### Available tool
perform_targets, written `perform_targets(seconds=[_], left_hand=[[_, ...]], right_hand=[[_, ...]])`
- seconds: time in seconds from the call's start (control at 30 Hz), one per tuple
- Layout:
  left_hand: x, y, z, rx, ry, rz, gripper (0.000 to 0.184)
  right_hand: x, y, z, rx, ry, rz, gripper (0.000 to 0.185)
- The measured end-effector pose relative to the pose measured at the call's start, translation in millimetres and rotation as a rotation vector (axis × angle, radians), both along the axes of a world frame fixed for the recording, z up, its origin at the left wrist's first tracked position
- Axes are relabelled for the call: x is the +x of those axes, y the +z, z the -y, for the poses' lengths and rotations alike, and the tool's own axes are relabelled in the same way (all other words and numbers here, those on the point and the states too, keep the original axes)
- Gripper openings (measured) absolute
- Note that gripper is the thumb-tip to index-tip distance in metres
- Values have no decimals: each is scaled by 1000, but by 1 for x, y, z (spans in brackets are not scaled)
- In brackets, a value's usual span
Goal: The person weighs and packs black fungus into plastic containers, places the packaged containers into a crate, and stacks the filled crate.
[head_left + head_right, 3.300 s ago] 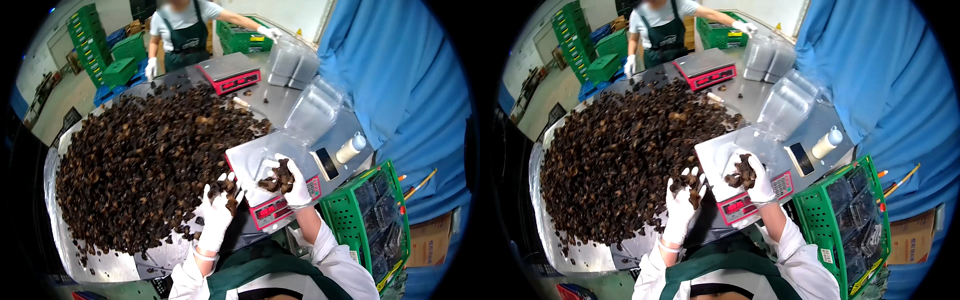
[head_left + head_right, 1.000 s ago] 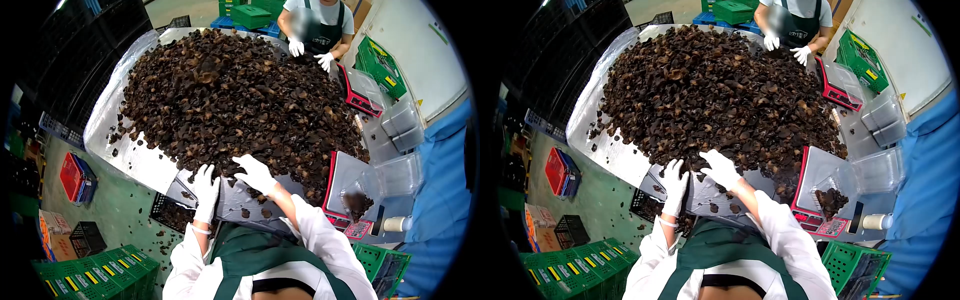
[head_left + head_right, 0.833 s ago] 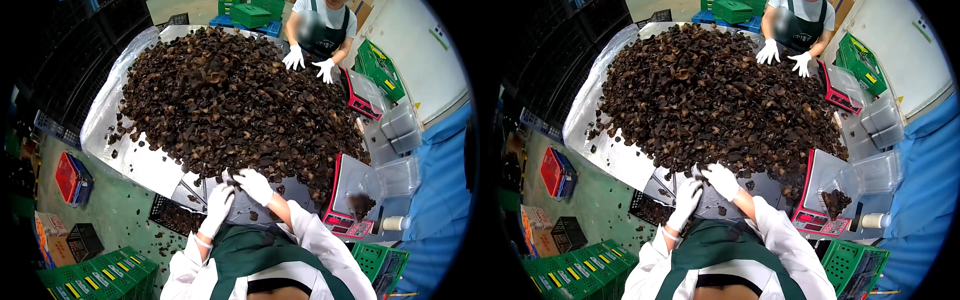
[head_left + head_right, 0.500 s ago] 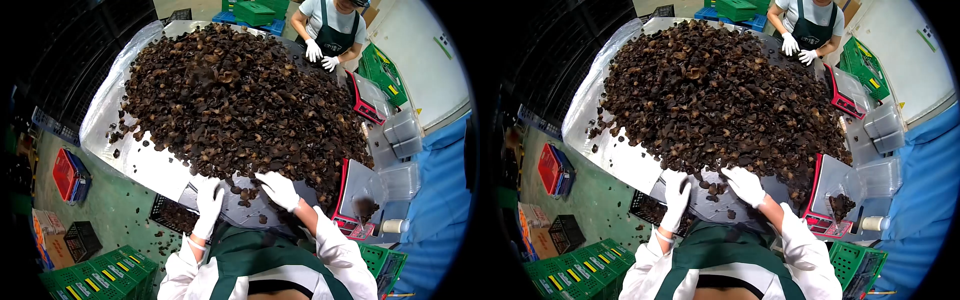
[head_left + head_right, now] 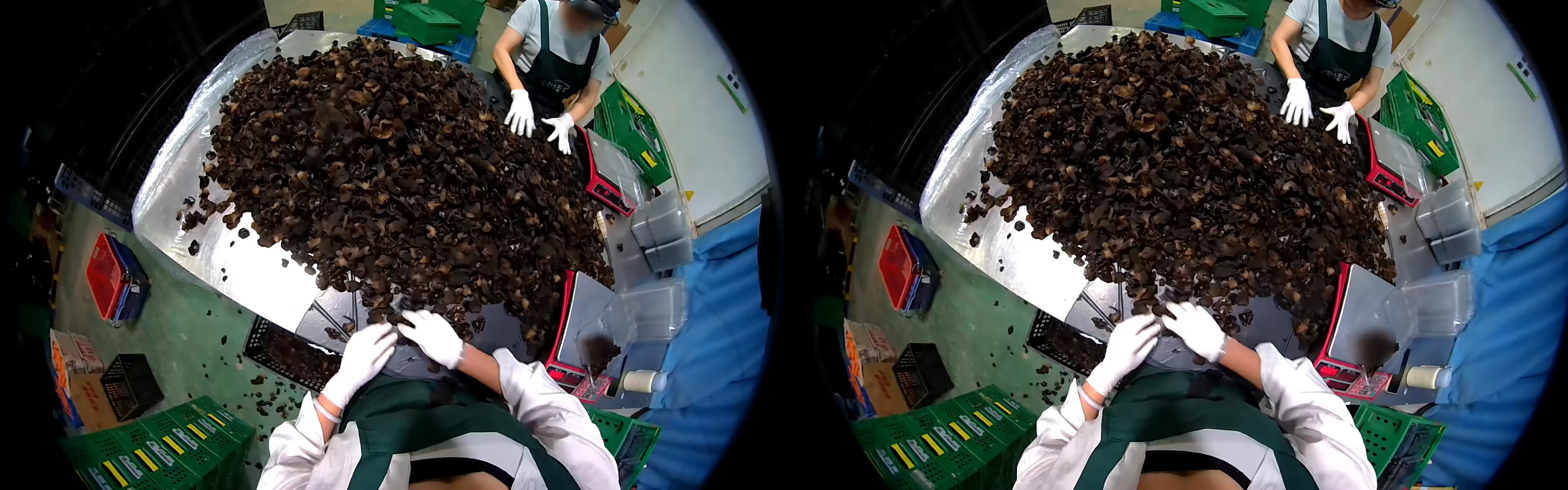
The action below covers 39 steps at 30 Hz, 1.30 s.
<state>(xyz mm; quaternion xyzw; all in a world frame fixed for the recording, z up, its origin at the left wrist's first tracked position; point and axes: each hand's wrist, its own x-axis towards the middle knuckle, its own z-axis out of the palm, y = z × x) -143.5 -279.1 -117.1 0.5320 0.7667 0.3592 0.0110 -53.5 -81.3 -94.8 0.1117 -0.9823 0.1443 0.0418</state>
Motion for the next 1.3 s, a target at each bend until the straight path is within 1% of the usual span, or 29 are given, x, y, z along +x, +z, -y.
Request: perform_targets(seconds=[0.03,0.1,0.13,0.17,0.2,0.23,0.3,0.37,0.4,0.43,0.47,0.5,0.57,0.63,0.67,0.7,0.73,0.77,0.8,0.83,0.87,0.9,0.93,0.97,1.03,1.1,1.17,1.23,1.3], left_hand=[[8,2,4,-32,-35,-29,31],[10,7,10,-12,19,9,32],[6,16,9,20,135,-23,33],[0,16,9,0,249,9,44],[-5,18,3,27,349,20,50],[-12,20,-4,55,451,28,56],[-27,19,-19,-30,489,12,64],[-30,12,-29,-69,400,-66,52],[-25,4,-30,-39,322,-27,48],[-19,-1,-30,-7,243,11,43],[-15,-6,-26,48,125,45,39],[-6,-8,-21,18,42,68,40],[6,10,-9,-44,-53,29,41],[11,14,6,-56,22,7,50],[12,17,12,-56,133,28,53],[13,19,19,-56,245,46,57],[13,7,26,-45,329,27,64],[11,0,29,-30,349,81,74],[10,3,28,-79,323,82,78],[9,7,26,-128,299,82,82],[7,9,21,-216,284,56,87],[2,10,13,-216,282,54,87],[-3,9,5,-191,287,71,87],[-8,7,-3,-165,294,88,88],[-13,4,-15,-202,252,20,85],[-11,4,-16,-293,99,-37,82],[-7,-1,-5,-210,-14,10,81],[-2,8,0,-255,-69,25,80],[1,6,-5,-250,-21,-3,76]], right_hand=[[15,7,-3,-35,7,14,35],[31,19,-4,-142,-95,-2,32],[30,24,-6,-189,-121,-57,31],[26,30,-10,-234,-146,-114,31],[17,33,-12,-282,-194,-134,32],[8,34,-15,-292,-238,-46,39],[-17,29,-15,-182,-331,-106,51],[-31,19,-16,-90,-371,-70,61],[-28,6,-15,-66,-336,-42,63],[-18,1,-12,-30,-266,23,59],[-7,-4,-9,-55,-229,2,56],[5,-6,-7,-80,-192,-15,53],[30,8,-8,-54,-175,-20,48],[46,26,-18,-155,-196,-103,46],[49,31,-26,-167,-244,-85,47],[51,40,-34,-237,-289,-50,57],[53,43,-36,-246,-371,-84,63],[55,44,-37,-253,-454,-120,70],[52,38,-39,-308,-487,-42,87],[51,34,-38,-308,-490,-44,87],[46,28,-35,-246,-445,7,93],[38,26,-30,-185,-400,59,99],[29,19,-26,-202,-379,114,105],[22,15,-21,-151,-356,110,103],[16,5,-10,-125,-298,166,101],[25,0,-6,-69,-216,124,97],[39,-1,-5,-79,-219,157,97],[48,4,0,-88,-221,120,93],[43,6,8,-33,-205,113,91]])
